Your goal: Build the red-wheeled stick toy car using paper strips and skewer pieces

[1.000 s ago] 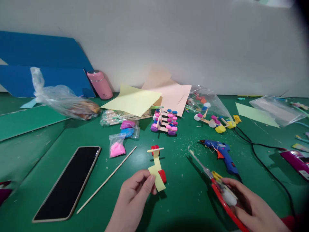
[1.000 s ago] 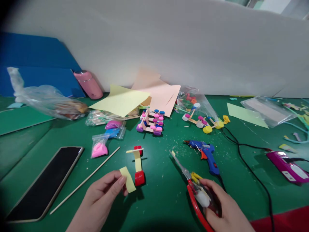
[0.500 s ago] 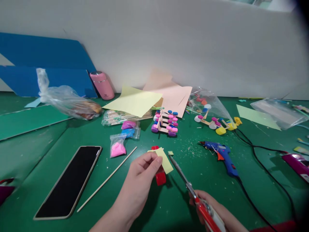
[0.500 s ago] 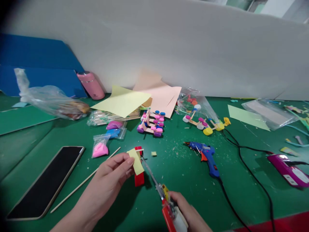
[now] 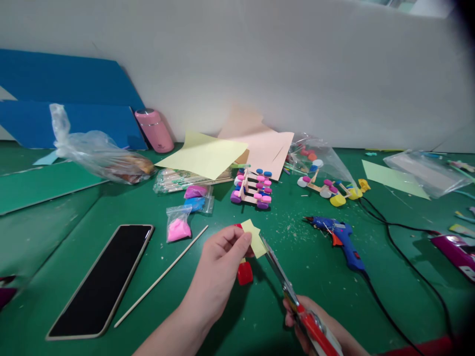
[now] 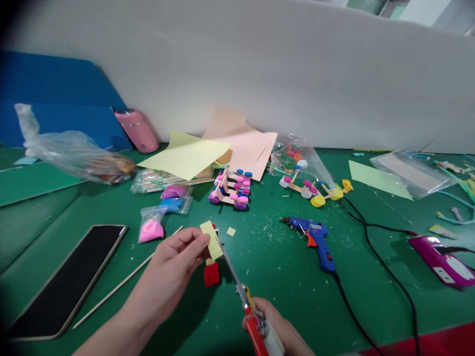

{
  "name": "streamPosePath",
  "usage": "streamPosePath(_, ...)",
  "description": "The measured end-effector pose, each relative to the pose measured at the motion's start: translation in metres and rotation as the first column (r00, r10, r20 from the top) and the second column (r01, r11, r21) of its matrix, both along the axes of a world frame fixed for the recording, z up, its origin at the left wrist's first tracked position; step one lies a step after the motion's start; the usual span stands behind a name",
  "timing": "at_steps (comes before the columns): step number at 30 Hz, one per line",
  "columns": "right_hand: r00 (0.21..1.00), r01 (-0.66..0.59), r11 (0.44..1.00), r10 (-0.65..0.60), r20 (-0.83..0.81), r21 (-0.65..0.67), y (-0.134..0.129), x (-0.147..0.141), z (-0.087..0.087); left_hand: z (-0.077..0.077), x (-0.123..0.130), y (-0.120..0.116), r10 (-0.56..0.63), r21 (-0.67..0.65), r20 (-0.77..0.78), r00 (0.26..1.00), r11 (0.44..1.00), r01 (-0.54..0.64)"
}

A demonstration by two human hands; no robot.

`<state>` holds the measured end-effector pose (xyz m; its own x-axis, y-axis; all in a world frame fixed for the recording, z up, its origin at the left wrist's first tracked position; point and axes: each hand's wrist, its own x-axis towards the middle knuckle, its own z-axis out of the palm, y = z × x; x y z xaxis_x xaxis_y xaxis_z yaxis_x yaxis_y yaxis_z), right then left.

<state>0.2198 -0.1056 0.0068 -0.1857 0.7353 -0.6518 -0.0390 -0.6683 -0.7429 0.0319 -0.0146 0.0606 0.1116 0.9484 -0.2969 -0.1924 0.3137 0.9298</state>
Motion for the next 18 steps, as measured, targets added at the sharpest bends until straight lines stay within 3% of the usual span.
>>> streamPosePath(8, 0.997, 0.064, 0.997, -0.066, -0.039, -0.049, -0.004, -0.001, -0.02, -0.002, 0.001, 0.0, -0.013, 0.001, -0.001, 1.0, 1.0, 0.013)
streamPosePath(18, 0.998, 0.032, 0.999, -0.032, -0.049, 0.002, -0.003, -0.002, -0.008, -0.002, 0.003, 0.0, -0.014, 0.018, -0.072, 0.997, 1.0, 0.016)
